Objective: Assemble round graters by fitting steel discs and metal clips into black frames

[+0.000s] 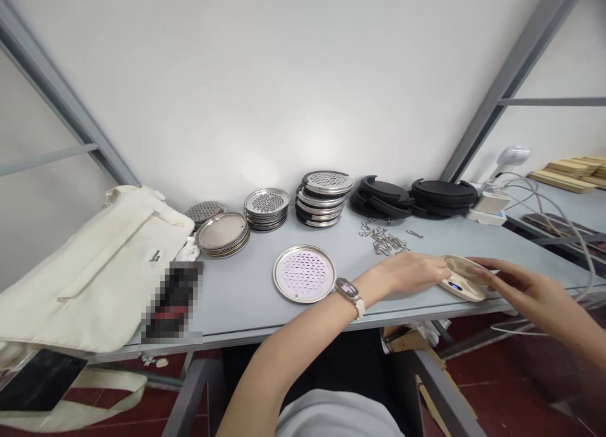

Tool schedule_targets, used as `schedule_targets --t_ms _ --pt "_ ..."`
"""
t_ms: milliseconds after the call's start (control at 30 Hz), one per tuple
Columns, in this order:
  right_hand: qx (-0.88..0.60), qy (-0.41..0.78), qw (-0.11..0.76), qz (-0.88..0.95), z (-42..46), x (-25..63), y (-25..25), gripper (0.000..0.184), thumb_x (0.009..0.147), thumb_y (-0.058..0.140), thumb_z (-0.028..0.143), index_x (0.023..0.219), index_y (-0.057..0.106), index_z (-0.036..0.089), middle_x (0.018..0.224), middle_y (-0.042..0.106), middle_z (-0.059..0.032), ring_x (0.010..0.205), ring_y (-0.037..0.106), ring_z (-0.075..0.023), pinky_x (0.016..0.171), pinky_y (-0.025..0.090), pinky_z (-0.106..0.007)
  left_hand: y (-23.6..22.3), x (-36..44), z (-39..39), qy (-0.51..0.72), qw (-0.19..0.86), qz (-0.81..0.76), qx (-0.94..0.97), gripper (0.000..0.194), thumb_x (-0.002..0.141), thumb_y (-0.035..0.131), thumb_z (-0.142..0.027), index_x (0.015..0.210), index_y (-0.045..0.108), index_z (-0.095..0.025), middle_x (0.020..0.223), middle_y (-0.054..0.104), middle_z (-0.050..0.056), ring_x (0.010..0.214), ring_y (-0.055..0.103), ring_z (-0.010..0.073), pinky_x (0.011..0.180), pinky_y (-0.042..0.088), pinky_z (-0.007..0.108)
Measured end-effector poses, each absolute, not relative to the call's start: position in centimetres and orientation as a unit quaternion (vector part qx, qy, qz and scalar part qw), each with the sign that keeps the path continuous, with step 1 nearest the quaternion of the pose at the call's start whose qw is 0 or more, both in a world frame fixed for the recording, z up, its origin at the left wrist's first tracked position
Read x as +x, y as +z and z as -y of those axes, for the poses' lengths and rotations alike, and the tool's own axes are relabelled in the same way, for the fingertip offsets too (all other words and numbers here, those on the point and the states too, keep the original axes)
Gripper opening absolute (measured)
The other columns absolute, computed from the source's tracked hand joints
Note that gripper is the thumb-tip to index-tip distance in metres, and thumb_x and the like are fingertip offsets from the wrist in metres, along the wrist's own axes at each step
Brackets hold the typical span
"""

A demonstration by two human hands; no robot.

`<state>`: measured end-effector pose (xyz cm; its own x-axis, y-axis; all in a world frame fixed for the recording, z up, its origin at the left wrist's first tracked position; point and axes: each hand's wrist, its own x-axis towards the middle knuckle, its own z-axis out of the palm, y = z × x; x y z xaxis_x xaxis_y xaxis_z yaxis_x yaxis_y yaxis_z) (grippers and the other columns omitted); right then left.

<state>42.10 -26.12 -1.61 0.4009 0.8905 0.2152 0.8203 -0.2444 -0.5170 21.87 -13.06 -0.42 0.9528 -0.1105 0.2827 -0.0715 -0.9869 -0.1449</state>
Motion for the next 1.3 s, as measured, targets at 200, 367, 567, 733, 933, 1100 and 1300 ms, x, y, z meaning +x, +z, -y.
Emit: schedule_targets --t_ms 200,367,567,733,933,1100,1300 --pt "-0.810 -0.008 0.271 0.520 25.5 41.6 -2.1 0.057 0.068 0.044 0.066 0.099 0.067 0.024 0.094 0.071 -0.0060 0.075 0.066 -0.0273 0.068 0.049 -0.038 -1.2 20.5 13.1 -0.206 0.058 -0.057 -0.975 0.024 0.090 0.037 -0.012 0.103 0.058 -0.011 0.105 0.060 0.012 0.099 0.056 0.0201 0.079 0.048 0.032" --pt "-0.784 -0.186 0.276 0.524 24.1 41.0 -4.0 0.056 0.080 0.032 0.060 0.100 0.066 0.020 0.090 0.069 -0.0096 0.068 0.063 -0.0251 0.061 0.046 -0.034 -0.1 16.4 13.4 -0.183 0.124 -0.058 -0.974 0.025 0.090 0.035 -0.011 0.097 0.059 -0.012 0.099 0.058 0.012 0.093 0.055 0.0191 0.080 0.044 0.032" --pt "-0.756 -0.295 0.252 0.528 23.4 39.3 -5.0 0.053 0.091 0.026 0.049 0.110 0.063 0.016 0.092 0.066 -0.0134 0.084 0.062 -0.0292 0.064 0.046 -0.035 2.2 8.1 14.0 -0.170 0.137 -0.036 -0.975 0.019 0.090 0.039 -0.011 0.083 0.057 -0.013 0.091 0.057 0.009 0.080 0.055 0.0162 0.074 0.044 0.031" --pt "-0.745 -0.332 0.211 0.539 23.6 38.0 -4.7 0.056 0.094 0.021 0.045 0.116 0.061 0.013 0.093 0.065 -0.0148 0.085 0.059 -0.0294 0.066 0.045 -0.035 3.3 0.6 15.6 -0.156 0.128 0.037 -0.979 0.018 0.090 0.041 -0.014 0.083 0.057 -0.014 0.102 0.059 0.010 0.086 0.055 0.0167 0.080 0.043 0.031" --pt "-0.724 -0.336 0.186 0.573 24.3 36.4 -4.4 0.055 0.095 0.020 0.044 0.121 0.059 0.016 0.099 0.066 -0.0114 0.080 0.056 -0.0288 0.070 0.045 -0.036 2.6 -6.1 17.3 -0.186 0.066 0.178 -0.964 0.021 0.088 0.043 -0.011 0.102 0.058 -0.018 0.113 0.059 0.007 0.104 0.054 0.0182 0.088 0.042 0.032" --pt "-0.702 -0.292 0.214 0.613 24.3 36.8 -4.9 0.051 0.094 0.025 0.042 0.133 0.048 0.020 0.110 0.063 -0.0102 0.089 0.058 -0.0282 0.081 0.047 -0.038 0.7 -8.5 17.4 -0.224 -0.002 0.281 -0.933 0.024 0.090 0.043 -0.013 0.108 0.057 -0.020 0.113 0.058 0.007 0.105 0.053 0.0171 0.091 0.044 0.033" --pt "-0.657 -0.252 0.260 0.661 23.5 37.5 -5.3 0.046 0.092 0.032 0.041 0.128 0.051 0.020 0.110 0.062 -0.0118 0.093 0.061 -0.0270 0.089 0.046 -0.040 -0.1 -8.4 17.2 -0.223 -0.022 0.336 -0.915 0.032 0.088 0.046 -0.016 0.119 0.052 -0.021 0.116 0.057 0.007 0.106 0.054 0.0178 0.093 0.047 0.034"
